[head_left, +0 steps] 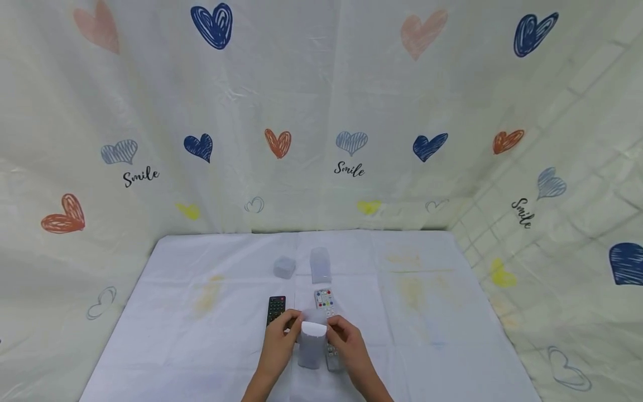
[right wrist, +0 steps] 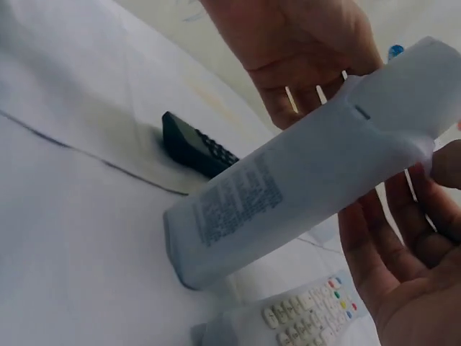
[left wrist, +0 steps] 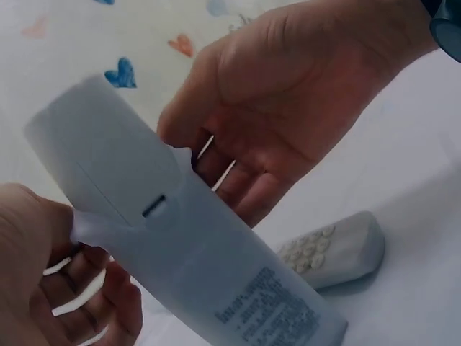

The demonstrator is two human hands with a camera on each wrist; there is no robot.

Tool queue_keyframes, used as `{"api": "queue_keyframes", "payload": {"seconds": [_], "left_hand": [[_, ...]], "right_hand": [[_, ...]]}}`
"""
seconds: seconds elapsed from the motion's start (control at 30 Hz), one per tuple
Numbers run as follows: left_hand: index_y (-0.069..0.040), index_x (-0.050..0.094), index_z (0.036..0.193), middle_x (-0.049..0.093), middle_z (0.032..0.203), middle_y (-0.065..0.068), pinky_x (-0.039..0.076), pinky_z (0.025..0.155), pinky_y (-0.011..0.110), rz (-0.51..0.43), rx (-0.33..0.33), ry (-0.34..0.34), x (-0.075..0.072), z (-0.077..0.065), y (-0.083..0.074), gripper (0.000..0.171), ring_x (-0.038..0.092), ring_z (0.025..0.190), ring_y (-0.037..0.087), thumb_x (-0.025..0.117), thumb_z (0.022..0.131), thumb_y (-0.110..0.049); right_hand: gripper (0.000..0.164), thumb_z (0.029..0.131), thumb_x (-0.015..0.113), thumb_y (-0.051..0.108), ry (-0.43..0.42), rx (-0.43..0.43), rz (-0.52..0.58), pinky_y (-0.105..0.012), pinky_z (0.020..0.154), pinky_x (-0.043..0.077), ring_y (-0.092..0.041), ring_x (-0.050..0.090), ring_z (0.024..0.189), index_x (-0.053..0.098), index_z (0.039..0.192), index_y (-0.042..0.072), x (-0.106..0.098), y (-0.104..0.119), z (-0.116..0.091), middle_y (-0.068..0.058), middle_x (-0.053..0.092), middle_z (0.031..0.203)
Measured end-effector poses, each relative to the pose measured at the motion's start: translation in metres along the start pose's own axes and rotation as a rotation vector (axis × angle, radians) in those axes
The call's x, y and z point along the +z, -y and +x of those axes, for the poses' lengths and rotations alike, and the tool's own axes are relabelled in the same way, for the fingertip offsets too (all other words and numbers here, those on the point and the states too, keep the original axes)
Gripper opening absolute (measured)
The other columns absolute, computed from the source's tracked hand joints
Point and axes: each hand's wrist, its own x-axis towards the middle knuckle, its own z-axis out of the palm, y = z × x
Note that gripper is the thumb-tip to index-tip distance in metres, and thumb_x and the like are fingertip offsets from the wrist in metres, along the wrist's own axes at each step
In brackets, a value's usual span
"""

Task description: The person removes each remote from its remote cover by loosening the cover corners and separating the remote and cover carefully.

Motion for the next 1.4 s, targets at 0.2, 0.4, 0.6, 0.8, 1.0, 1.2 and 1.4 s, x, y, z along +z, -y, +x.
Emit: {"api": "queue_keyframes", "payload": {"seconds": [0.2,0.4,0.6,0.8,1.0,1.2,1.4], "left_hand": [[-0.019,0.069,0.097,0.071,0.088,-0.008,0.047,0.058,0.016,0.343,0.019,-0.063,0.006,-0.006,0.015,0.009,0.054,0.068,-0.001,0.064,0.095,-0.026],[-0.024,0.068,0.095,0.071,0.092,-0.012,0.050,0.062,0.018,0.603,0.107,-0.154,0.015,-0.013,0.022,0.003,0.063,0.076,0.001,0.068,0.092,-0.024],[-0.023,0.068,0.097,0.070,0.092,-0.011,0.054,0.066,0.021,0.721,0.171,-0.182,0.019,-0.013,0.027,0.005,0.068,0.083,0.006,0.067,0.092,-0.023],[-0.023,0.069,0.097,0.068,0.085,-0.011,0.051,0.061,0.019,0.754,0.175,-0.179,0.022,-0.013,0.034,0.005,0.065,0.076,0.004,0.067,0.093,-0.022],[-0.021,0.070,0.098,0.069,0.087,-0.009,0.054,0.064,0.022,0.805,0.186,-0.198,0.026,-0.012,0.038,0.007,0.067,0.077,0.007,0.068,0.092,-0.021],[-0.020,0.071,0.097,0.070,0.087,-0.007,0.057,0.066,0.025,0.845,0.236,-0.238,0.030,-0.010,0.039,0.007,0.069,0.078,0.011,0.071,0.090,-0.022],[-0.021,0.072,0.096,0.072,0.085,-0.008,0.056,0.065,0.022,0.830,0.210,-0.260,0.029,-0.007,0.043,0.007,0.069,0.077,0.008,0.069,0.091,-0.025]], "right_hand": [[0.015,0.095,0.065,0.023,0.001,-0.049,-0.288,-0.020,0.075,0.053,-0.006,0.064,0.090,0.065,0.103,0.010,0.005,-0.015,-0.004,-0.003,0.069,0.105],[0.008,0.092,0.067,0.016,-0.049,-0.098,-0.481,-0.019,0.073,0.052,-0.001,0.059,0.085,0.062,0.099,0.019,0.007,-0.023,-0.004,0.007,0.066,0.098],[0.011,0.091,0.067,0.012,-0.080,-0.127,-0.626,-0.018,0.067,0.047,0.001,0.052,0.079,0.060,0.096,0.021,0.009,-0.027,-0.004,0.011,0.061,0.091],[0.011,0.091,0.067,0.013,-0.099,-0.174,-0.672,-0.017,0.058,0.043,0.003,0.046,0.068,0.058,0.093,0.019,0.010,-0.030,-0.006,0.011,0.054,0.080],[0.009,0.093,0.066,0.014,-0.088,-0.143,-0.682,-0.017,0.060,0.044,0.003,0.047,0.071,0.059,0.096,0.019,0.012,-0.030,-0.006,0.010,0.056,0.086],[0.023,0.094,0.063,0.010,-0.132,-0.194,-0.712,-0.017,0.068,0.048,0.001,0.051,0.083,0.056,0.114,0.019,0.015,-0.028,-0.010,0.008,0.057,0.106],[0.039,0.090,0.063,0.004,-0.113,-0.328,-0.673,-0.019,0.079,0.052,-0.008,0.057,0.101,0.054,0.124,0.020,0.014,-0.028,-0.022,0.007,0.056,0.124]]}}
